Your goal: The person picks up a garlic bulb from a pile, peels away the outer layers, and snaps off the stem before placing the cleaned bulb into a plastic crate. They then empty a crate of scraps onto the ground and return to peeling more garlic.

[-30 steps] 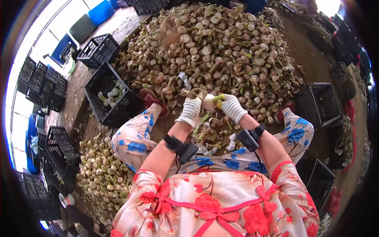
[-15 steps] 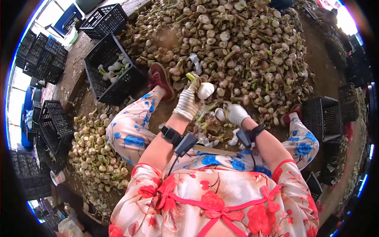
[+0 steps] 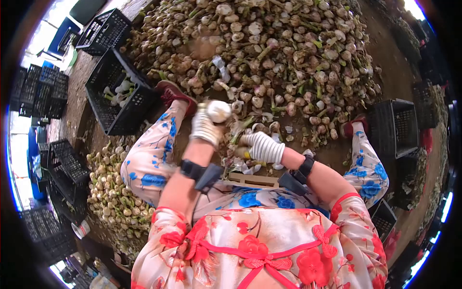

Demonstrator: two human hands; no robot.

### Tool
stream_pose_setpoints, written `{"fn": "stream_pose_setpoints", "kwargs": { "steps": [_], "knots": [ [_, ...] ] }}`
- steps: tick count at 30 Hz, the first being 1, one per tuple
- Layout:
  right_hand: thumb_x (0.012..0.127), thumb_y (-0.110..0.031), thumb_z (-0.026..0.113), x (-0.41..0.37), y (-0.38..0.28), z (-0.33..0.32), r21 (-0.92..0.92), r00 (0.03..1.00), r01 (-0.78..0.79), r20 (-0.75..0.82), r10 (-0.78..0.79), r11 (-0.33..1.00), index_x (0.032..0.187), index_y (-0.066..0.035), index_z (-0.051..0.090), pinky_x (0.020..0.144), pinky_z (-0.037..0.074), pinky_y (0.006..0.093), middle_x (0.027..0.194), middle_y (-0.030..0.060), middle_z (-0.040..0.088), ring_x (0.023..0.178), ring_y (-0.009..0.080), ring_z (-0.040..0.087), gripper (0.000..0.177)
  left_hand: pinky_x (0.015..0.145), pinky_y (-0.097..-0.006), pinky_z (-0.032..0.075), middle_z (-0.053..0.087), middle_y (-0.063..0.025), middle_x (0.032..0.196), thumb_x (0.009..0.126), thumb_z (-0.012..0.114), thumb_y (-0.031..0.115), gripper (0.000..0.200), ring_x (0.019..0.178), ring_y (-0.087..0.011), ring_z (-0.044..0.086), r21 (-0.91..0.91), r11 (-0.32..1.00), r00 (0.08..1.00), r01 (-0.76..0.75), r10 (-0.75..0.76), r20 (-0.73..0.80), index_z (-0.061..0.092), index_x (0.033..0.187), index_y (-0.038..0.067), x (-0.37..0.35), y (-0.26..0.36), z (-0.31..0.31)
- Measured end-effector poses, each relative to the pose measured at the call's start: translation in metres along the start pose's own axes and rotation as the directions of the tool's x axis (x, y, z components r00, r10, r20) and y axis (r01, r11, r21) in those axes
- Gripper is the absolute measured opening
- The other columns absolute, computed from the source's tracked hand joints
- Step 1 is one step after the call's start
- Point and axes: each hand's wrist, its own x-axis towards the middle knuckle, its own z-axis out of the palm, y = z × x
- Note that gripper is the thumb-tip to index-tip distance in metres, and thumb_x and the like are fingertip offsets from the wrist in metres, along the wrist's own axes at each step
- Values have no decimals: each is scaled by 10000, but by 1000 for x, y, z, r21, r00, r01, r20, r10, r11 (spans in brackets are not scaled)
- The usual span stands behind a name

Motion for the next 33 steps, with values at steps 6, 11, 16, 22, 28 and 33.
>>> {"fn": "stream_pose_setpoints", "kwargs": {
  "steps": [6, 11, 16, 22, 28, 33],
  "knots": [
    [744, -295, 566, -18, 140, -33, 65, 704, -620, -393, 591, 782, 1027, -104, 581, 786, 454, 370, 957, 171, 597, 878, 326, 573, 342, 904, -514, 388, 473, -231, 1159, 853, 335, 507, 622, 1075, -372, 463, -344, 743, 804, -574, 592, -62, 388, 1189, -13, 21, 206, -27],
    [767, -279, 582, 8, 184, -70, -98, 526, -850, -193, 828, 517, 1290, -137, 334, 866, 405, 409, 1222, 207, 441, 1080, 350, 459, 596, 667, -413, 495, 579, -73, 800, 809, 525, 358, 314, 724, -223, 570, -215, 944, 858, -250, 319, 404, 511, 881, 53, 28, 120, -22],
    [837, -319, 469, 18, 239, -43, 22, 509, -846, -266, 819, 533, 1258, -112, 349, 809, 380, 386, 1117, 143, 490, 972, 300, 456, 484, 611, -356, 501, 573, -71, 838, 768, 589, 167, 200, 720, -199, 578, 116, 990, 984, -86, 66, 165, 525, 934, 76, 35, -5, 24],
    [799, -348, 577, 12, 135, -47, 955, 824, -245, 296, 483, -167, 1201, -142, 432, 708, 431, 553, 1042, 155, 518, 928, 341, 523, 475, 803, -311, 472, 541, -87, 1057, 718, 681, 152, 589, 923, -209, 539, 697, 342, 770, -630, 155, 619, 399, 1222, 37, 48, -104, 13],
    [815, -335, 600, 24, 66, -80, 806, 884, -92, -205, 421, 585, 999, -10, 590, 644, 438, 202, 864, -9, 594, 728, 56, 517, 373, 918, -311, 395, 427, -77, 1214, 718, 688, 86, 624, 1078, -189, 453, 399, 686, 644, -608, 134, 753, 353, 1245, 71, -21, -66, 44],
    [804, -214, 630, 2, 39, -91, 590, 936, -65, -244, 255, 805, 1022, 2, 576, 637, 441, 189, 865, -8, 582, 734, 37, 499, 312, 911, -295, 398, 456, -67, 1160, 755, 659, 150, 559, 1028, -167, 488, 249, 771, 614, -587, 222, 757, 369, 1227, 70, -29, -75, 44]
  ]
}}
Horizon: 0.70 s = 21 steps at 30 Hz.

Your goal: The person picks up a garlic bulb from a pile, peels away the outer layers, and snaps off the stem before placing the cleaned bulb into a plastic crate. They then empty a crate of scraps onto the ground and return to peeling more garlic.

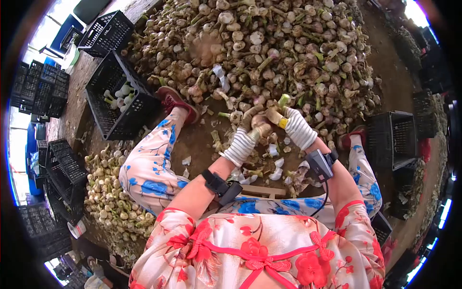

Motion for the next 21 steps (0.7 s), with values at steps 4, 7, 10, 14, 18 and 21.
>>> {"fn": "stream_pose_setpoints", "kwargs": {
  "steps": [4, 7, 10, 14, 18, 21],
  "knots": [
    [820, -198, 606, -22, -1, 6, 135, 996, 76, -57, -69, 988, 1046, 0, 565, 662, 449, 186, 878, -9, 579, 743, 33, 506, 303, 844, -303, 455, 513, -60, 1062, 800, 582, 254, 480, 936, -153, 527, -375, 834, 914, 405, -380, 142, 406, 1206, 69, -7, 32, 0],
    [834, -157, 581, -32, -15, 1, 268, 993, 107, -83, -88, 957, 1045, 1, 565, 695, 442, 189, 893, -14, 585, 768, 31, 512, 265, 890, -283, 387, 497, -40, 1098, 829, 546, 249, 428, 1005, -139, 478, -199, 964, 983, 177, -162, 87, 418, 1203, 84, -2, 22, 8],
    [832, -96, 566, -36, -20, 0, 115, 982, 157, -122, -143, 981, 1035, 2, 568, 724, 433, 192, 905, -6, 592, 804, 39, 525, 225, 898, -275, 378, 482, -41, 1114, 825, 547, 231, 451, 1023, -146, 466, 20, 1000, 995, 12, -14, 96, 392, 1222, 84, -1, 17, 17],
    [829, -66, 553, -45, -24, 10, 134, 975, 180, -155, -159, 974, 1019, 9, 573, 713, 431, 196, 901, 10, 605, 797, 47, 519, 205, 807, -293, 463, 532, -69, 1078, 790, 589, 299, 498, 945, -182, 545, -429, 843, 946, 323, -294, 135, 424, 1194, 59, -11, 38, 20],
    [836, -55, 542, -50, -18, 11, 68, 968, 180, -189, -164, 981, 1034, 18, 564, 709, 437, 197, 914, 17, 602, 799, 60, 531, 212, 637, -384, 517, 552, -98, 994, 800, 541, 390, 489, 852, -221, 578, -557, 683, 881, 472, -387, 272, 443, 1142, 54, -3, 46, 14],
    [848, -75, 532, -36, -4, 12, 582, 975, 75, -213, 63, 810, 1043, 14, 558, 691, 444, 198, 877, 13, 599, 750, 67, 533, 216, 704, -334, 490, 552, -79, 968, 761, 626, 327, 511, 827, -190, 564, -279, 925, 966, 257, -249, 63, 445, 1153, 54, 7, 24, 18]
  ]
}}
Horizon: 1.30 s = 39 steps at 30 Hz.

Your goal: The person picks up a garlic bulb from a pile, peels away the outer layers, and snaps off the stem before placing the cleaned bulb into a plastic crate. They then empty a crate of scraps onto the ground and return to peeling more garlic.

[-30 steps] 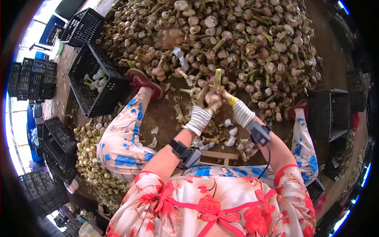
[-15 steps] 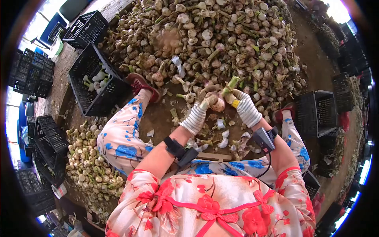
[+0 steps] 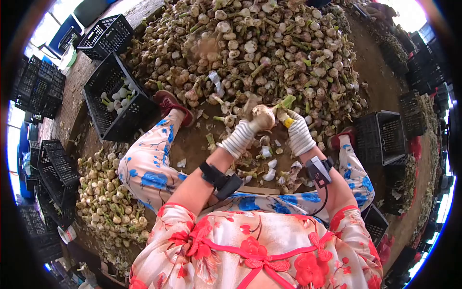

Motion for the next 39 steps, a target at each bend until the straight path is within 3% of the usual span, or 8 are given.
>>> {"fn": "stream_pose_setpoints", "kwargs": {
  "steps": [3, 9, 18, 27, 34, 35, 37, 39],
  "knots": [
    [860, -80, 512, 0, 8, 8, -275, 991, 125, -8, -132, 953, 1054, 9, 547, 686, 450, 202, 867, 14, 598, 731, 71, 535, 216, 797, -268, 450, 552, -47, 955, 735, 673, 149, 462, 855, -132, 529, 497, 685, 780, -532, 625, -26, 473, 1138, 41, 0, -6, 5],
    [863, -93, 516, 12, 21, 8, -407, 947, 277, -39, -320, 870, 985, -9, 553, 632, 423, 190, 878, 4, 558, 717, 50, 492, 153, 703, -289, 509, 599, -85, 871, 794, 574, 386, 415, 831, -163, 581, -321, 850, 894, 418, -322, 313, 521, 1063, 75, -10, 32, -17],
    [844, -105, 525, 3, 16, 22, -200, 941, 339, 80, -330, 919, 1115, 15, 493, 748, 468, 209, 976, 44, 584, 849, 99, 564, 298, 864, -287, 441, 513, -93, 1081, 545, 761, 3, 733, 991, -197, 506, 520, 672, 790, -526, 613, 8, 380, 1171, 41, 7, 23, -22],
    [812, -103, 548, 2, 7, 9, 159, 993, -83, 96, 68, 984, 1035, -15, 546, 661, 502, 243, 875, 48, 614, 744, 155, 605, 239, 588, -228, 492, 596, -29, 936, 713, 665, 157, 456, 734, -108, 581, 70, 960, 962, 271, -272, -3, 521, 1139, 84, -12, 69, -33],
    [836, -78, 526, 14, 12, 14, -194, 988, 155, 43, -150, 969, 978, 15, 562, 607, 439, 194, 800, 0, 590, 686, 49, 523, 174, 695, -229, 459, 599, -32, 928, 801, 621, 211, 310, 806, -105, 557, 187, 980, 981, 68, -32, -192, 567, 1053, 39, -14, 47, -31],
    [816, -131, 547, 36, 29, -16, -368, 970, 204, -48, -237, 907, 928, -3, 580, 620, 465, 250, 792, 53, 623, 697, 145, 580, 173, 709, -235, 461, 600, -38, 931, 796, 627, 218, 321, 816, -112, 561, 59, 993, 986, 102, -93, -138, 566, 1054, 38, -16, 52, -33],
    [795, -229, 557, 53, 62, -54, -944, 981, 148, 177, -76, -294, 929, -26, 592, 677, 469, 317, 837, 128, 628, 765, 273, 595, 245, 746, -243, 458, 599, -49, 944, 792, 632, 236, 349, 847, -125, 565, 112, 990, 993, 81, -70, -92, 558, 1066, 33, -10, 49, -39],
    [778, -307, 551, 34, 52, -55, -917, 857, 305, 146, 495, -257, 949, -48, 596, 727, 450, 368, 887, 169, 607, 844, 351, 566, 313, 760, -244, 455, 594, -52, 960, 790, 634, 251, 373, 870, -123, 560, 285, 958, 1000, -30, 28, 13, 551, 1080, 31, -9, 52, -35]
  ]
}}
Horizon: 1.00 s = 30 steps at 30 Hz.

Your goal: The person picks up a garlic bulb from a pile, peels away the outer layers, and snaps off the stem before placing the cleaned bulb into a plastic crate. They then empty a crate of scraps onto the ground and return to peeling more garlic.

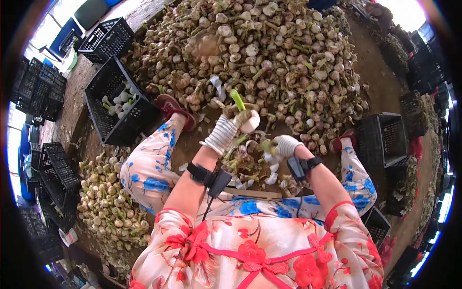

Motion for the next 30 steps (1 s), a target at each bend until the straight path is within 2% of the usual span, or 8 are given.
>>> {"fn": "stream_pose_setpoints", "kwargs": {
  "steps": [2, 4, 8, 12, 17, 24, 26, 30],
  "knots": [
    [776, -310, 571, -5, -8, -2, 252, 924, 112, -382, -7, 961, 956, -23, 583, 712, 453, 349, 851, 138, 622, 797, 282, 588, 338, 769, -249, 453, 595, -48, 957, 814, 608, 206, 321, 858, -125, 561, -37, 999, 999, -35, 36, 37, 554, 1070, 20, -4, -5, 4],
    [795, -315, 591, -22, -47, -45, 931, 940, 247, -298, 168, 268, 951, 6, 564, 647, 459, 293, 783, 78, 610, 762, 166, 583, 358, 762, -254, 456, 594, -48, 952, 833, 582, 188, 290, 837, -127, 560, -43, 998, 994, -46, 49, 93, 551, 1062, 12, -1, -15, 5],
    [809, -314, 601, -25, -60, -67, 793, 900, 234, -396, 182, 562, 939, 16, 551, 563, 457, 247, 746, 36, 577, 697, 94, 559, 358, 731, -254, 469, 596, -56, 943, 848, 562, 195, 282, 830, -124, 565, -100, 995, 999, -29, 25, -39, 547, 1058, 8, -1, -19, 18],
    [778, -320, 636, -37, -68, -79, 988, 983, 155, -152, 106, -18, 939, -24, 545, 470, 509, 291, 721, 66, 605, 560, 165, 602, 348, 719, -232, 463, 591, -47, 947, 860, 545, 204, 267, 816, -96, 549, -103, 995, 1000, -14, 12, -19, 553, 1043, 10, 2, -25, 7],
    [777, -226, 605, -24, -62, -50, 391, 754, 224, -650, 96, 893, 816, 6, 575, 529, 446, 286, 682, 116, 599, 564, 155, 546, 237, 714, -230, 449, 585, -27, 888, 860, 545, 200, 236, 788, -83, 528, 67, 995, 995, -75, 79, -64, 561, 1016, 23, 4, -40, 12],
    [780, -166, 572, 50, -11, 59, 848, 884, 382, -451, 123, 367, 798, -11, 589, 560, 446, 262, 703, 72, 601, 618, 140, 547, 158, 716, -292, 500, 602, -57, 896, 844, 558, 247, 244, 824, -169, 589, -423, 895, 983, 139, -178, -54, 556, 1004, 63, 3, -33, 8],
    [777, -176, 572, -22, -77, 7, 281, 927, 356, -224, -300, 891, 843, -15, 600, 642, 453, 265, 773, 91, 619, 703, 160, 567, 176, 673, -331, 527, 600, -77, 896, 844, 530, 332, 283, 819, -197, 602, -510, 848, 954, 141, -255, -161, 541, 972, 80, 0, -13, 14],
    [784, -160, 578, -71, -81, -51, 949, 938, 192, -102, -333, 249, 922, 3, 600, 712, 479, 292, 860, 77, 633, 779, 169, 599, 215, 589, -327, 534, 611, -86, 886, 847, 495, 400, 348, 770, -210, 611, -716, 696, 945, 55, -267, -187, 540, 965, 77, 8, -11, -6]
  ]
}}
